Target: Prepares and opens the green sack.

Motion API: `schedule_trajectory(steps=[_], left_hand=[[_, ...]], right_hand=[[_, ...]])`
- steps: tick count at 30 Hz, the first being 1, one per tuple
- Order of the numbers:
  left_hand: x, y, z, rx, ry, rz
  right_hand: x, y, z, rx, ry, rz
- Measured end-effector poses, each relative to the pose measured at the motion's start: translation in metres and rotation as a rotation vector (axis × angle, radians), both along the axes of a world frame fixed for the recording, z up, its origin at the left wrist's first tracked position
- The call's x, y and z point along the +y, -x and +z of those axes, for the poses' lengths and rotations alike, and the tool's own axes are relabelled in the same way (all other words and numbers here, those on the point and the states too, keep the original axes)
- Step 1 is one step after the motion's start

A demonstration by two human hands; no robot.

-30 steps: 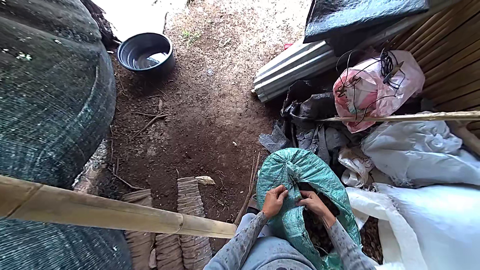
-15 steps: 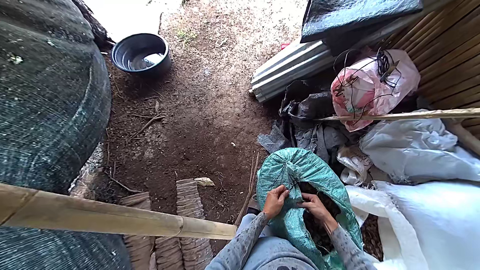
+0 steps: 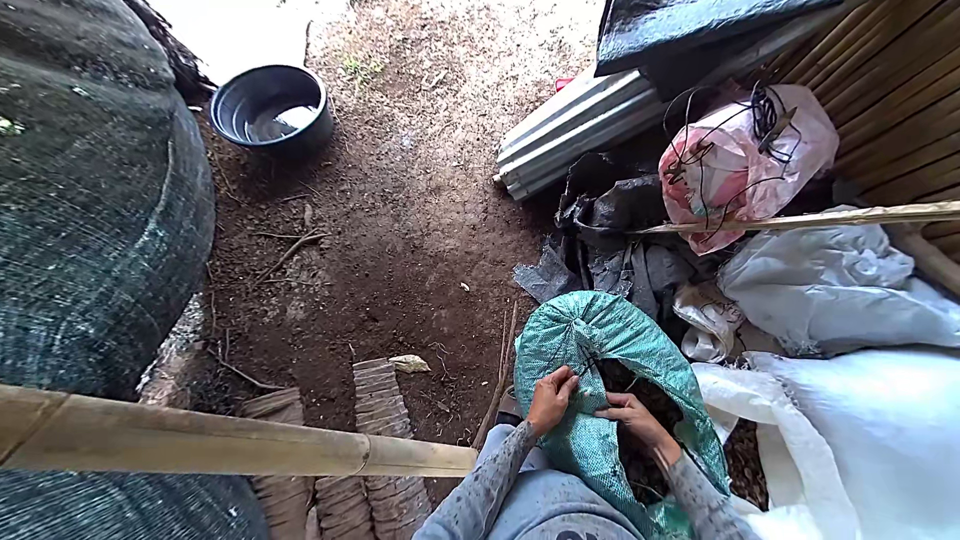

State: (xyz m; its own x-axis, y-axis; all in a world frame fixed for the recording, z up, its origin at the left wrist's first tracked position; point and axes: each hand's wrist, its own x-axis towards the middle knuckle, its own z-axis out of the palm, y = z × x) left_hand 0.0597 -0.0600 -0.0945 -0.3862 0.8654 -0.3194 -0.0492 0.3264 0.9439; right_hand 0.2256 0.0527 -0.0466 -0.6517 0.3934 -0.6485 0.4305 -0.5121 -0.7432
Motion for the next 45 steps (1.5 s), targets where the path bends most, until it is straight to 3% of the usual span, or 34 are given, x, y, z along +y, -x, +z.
schedule_trajectory(steps=[3, 11, 13, 15, 18, 20, 25, 29, 33, 40, 42, 45], left_hand=[[0.0, 0.001, -0.002, -0.021, -0.02, 0.026], [-0.001, 0.0, -0.001, 0.026, 0.038, -0.025], [0.001, 0.001, 0.0, 0.045, 0.049, -0.029], [0.002, 0.002, 0.0, 0.051, 0.053, -0.039], [0.003, 0.002, -0.002, 0.047, 0.031, -0.043], [0.003, 0.001, -0.003, 0.039, 0.014, -0.043], [-0.004, -0.001, 0.0, -0.12, -0.064, 0.004], [-0.005, -0.001, 0.014, -0.123, -0.042, -0.015], [-0.004, -0.009, 0.018, -0.129, -0.05, -0.03], [-0.005, -0.011, 0.016, -0.211, 0.066, -0.073], [-0.002, -0.008, 0.016, -0.272, 0.108, -0.071], [0.005, -0.004, 0.022, -0.224, 0.215, -0.096]], right_hand=[[-0.006, 0.011, 0.002, 0.034, 0.061, -0.059], [-0.009, 0.029, 0.0, -0.13, -0.681, 0.283], [-0.007, 0.028, -0.006, -0.096, -0.78, 0.314], [-0.003, 0.02, -0.005, -0.066, -0.647, 0.257], [0.008, 0.003, 0.0, -0.024, -0.266, 0.173], [0.009, -0.002, 0.0, 0.008, -0.154, 0.162], [-0.002, 0.012, 0.007, -0.105, -0.321, 0.167], [-0.005, 0.021, -0.001, -0.171, -0.41, 0.079], [-0.001, 0.009, 0.001, -0.114, -0.28, -0.053], [-0.015, 0.008, 0.011, -0.1, 0.246, -0.459], [-0.013, 0.01, 0.013, -0.122, 0.248, -0.458], [-0.009, 0.015, 0.006, -0.106, 0.055, -0.327]])
